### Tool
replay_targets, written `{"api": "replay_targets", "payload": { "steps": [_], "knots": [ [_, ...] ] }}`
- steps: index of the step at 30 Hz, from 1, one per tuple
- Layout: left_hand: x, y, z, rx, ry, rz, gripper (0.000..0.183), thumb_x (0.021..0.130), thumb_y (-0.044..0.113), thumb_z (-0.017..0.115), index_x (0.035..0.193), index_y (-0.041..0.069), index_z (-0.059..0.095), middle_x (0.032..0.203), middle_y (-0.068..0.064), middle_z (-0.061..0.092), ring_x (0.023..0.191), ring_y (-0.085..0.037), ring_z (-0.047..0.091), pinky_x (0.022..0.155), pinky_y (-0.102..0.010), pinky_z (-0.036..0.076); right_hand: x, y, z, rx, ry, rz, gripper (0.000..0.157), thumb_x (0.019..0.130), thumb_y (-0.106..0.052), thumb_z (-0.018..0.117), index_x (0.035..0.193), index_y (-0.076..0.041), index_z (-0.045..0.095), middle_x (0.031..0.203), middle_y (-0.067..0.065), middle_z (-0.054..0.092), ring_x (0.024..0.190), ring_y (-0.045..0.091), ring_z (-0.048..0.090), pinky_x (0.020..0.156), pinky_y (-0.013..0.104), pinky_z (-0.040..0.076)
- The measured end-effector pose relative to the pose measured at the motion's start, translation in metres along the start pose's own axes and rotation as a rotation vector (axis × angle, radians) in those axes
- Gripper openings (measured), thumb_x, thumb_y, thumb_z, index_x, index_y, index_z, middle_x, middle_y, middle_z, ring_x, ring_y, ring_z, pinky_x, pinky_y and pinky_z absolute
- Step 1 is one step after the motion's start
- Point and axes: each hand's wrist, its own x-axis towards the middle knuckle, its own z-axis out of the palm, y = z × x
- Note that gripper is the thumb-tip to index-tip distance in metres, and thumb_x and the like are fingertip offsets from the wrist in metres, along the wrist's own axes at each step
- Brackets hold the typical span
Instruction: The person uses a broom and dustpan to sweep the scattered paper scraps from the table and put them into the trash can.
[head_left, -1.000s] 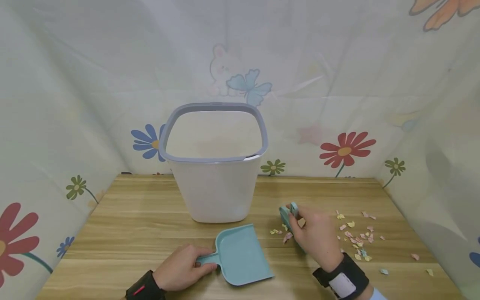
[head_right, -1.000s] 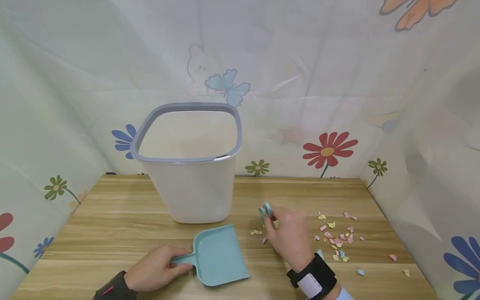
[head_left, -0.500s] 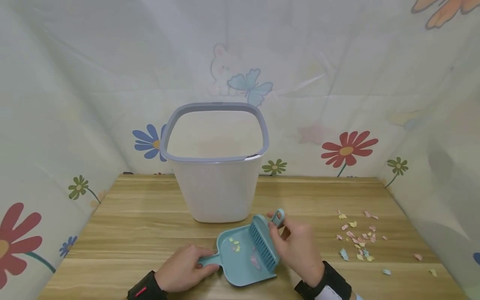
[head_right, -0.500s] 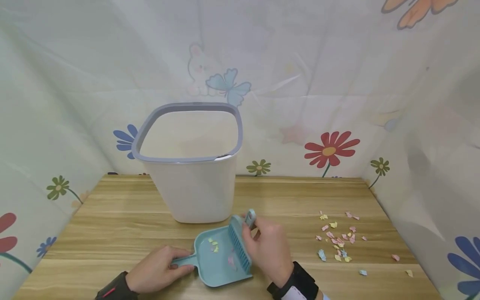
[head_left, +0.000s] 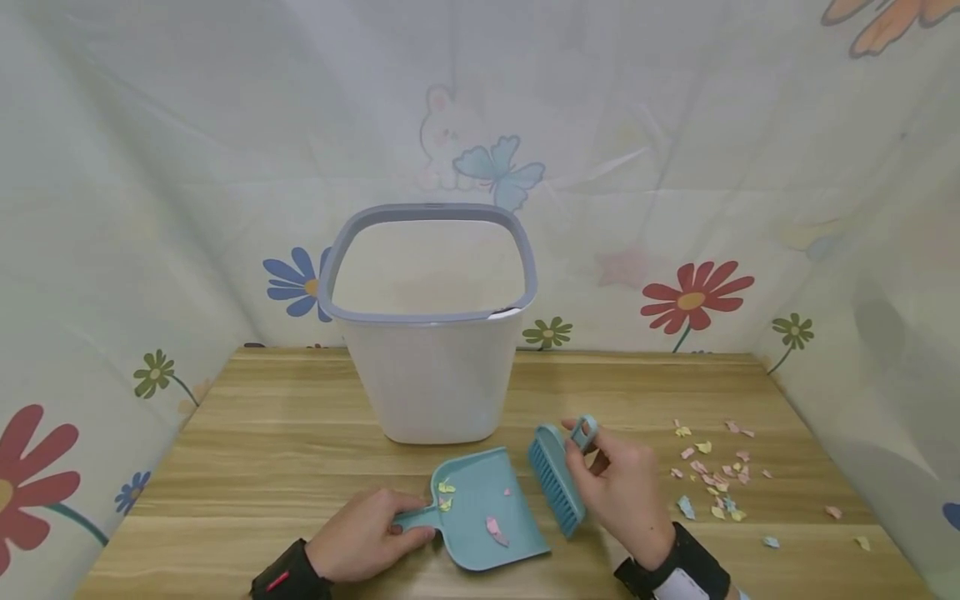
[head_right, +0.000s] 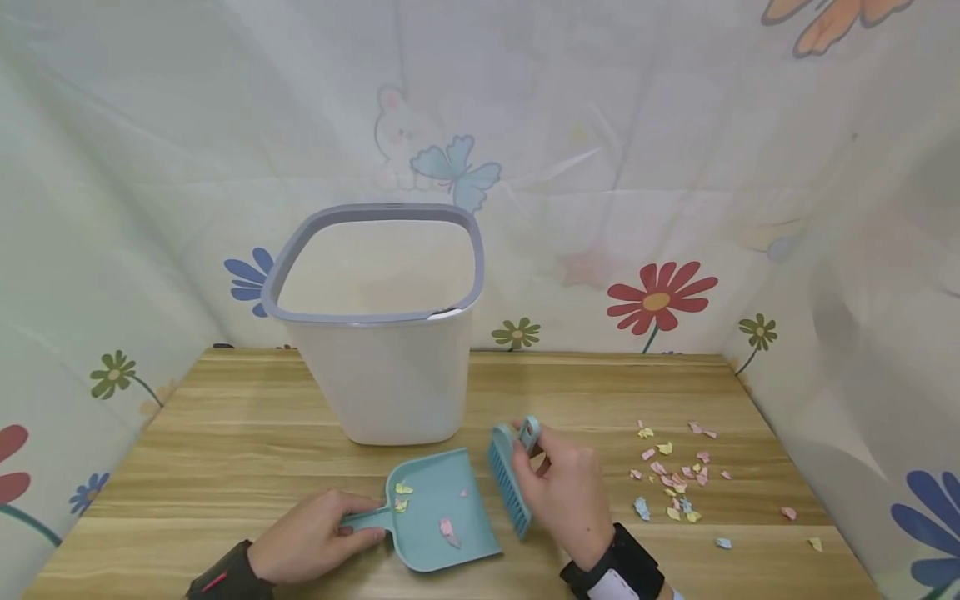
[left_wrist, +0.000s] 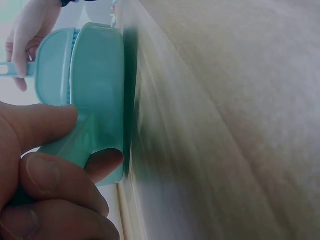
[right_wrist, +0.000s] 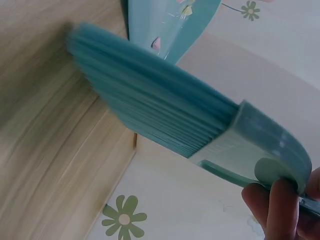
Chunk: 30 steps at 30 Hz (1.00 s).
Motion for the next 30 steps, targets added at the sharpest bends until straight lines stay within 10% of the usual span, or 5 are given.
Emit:
{"api": "replay_targets", "payload": {
  "steps": [11, 21, 30],
  "knots": [
    [-0.001, 0.001, -0.003, -0.017, -0.023, -0.018, 0.042, 0.097, 0.046, 0.071, 0.12, 0.011, 0.078, 0.077, 0.016, 0.057, 0.062, 0.003, 0.044, 0.056, -0.019, 0.036, -0.004, -0.008, 0.008, 0.007, -0.061, -0.042, 0.021, 0.084, -0.001, 0.08, 0.104, -0.007, 0.08, 0.076, -0.001, 0.075, 0.05, -0.006, 0.046, 0.045, 0.011, 0.037],
    [-0.002, -0.002, -0.005, -0.031, -0.032, -0.014, 0.041, 0.098, 0.048, 0.07, 0.12, 0.015, 0.077, 0.082, 0.017, 0.061, 0.065, 0.003, 0.046, 0.058, -0.019, 0.038, -0.002, -0.01, 0.003, 0.294, -0.11, 0.011, 0.023, 0.089, 0.005, 0.075, 0.108, -0.008, 0.078, 0.072, -0.009, 0.066, 0.054, -0.003, 0.048, 0.046, 0.018, 0.043],
    [-0.034, -0.023, -0.019, -0.118, -0.045, -0.015, 0.036, 0.102, 0.049, 0.063, 0.129, 0.027, 0.072, 0.117, 0.015, 0.071, 0.099, 0.0, 0.061, 0.083, -0.021, 0.05, -0.01, 0.006, -0.017, 0.277, -0.024, 0.044, 0.027, 0.089, 0.007, 0.075, 0.109, -0.011, 0.079, 0.071, -0.008, 0.066, 0.052, -0.002, 0.041, 0.046, 0.017, 0.037]
  ]
}}
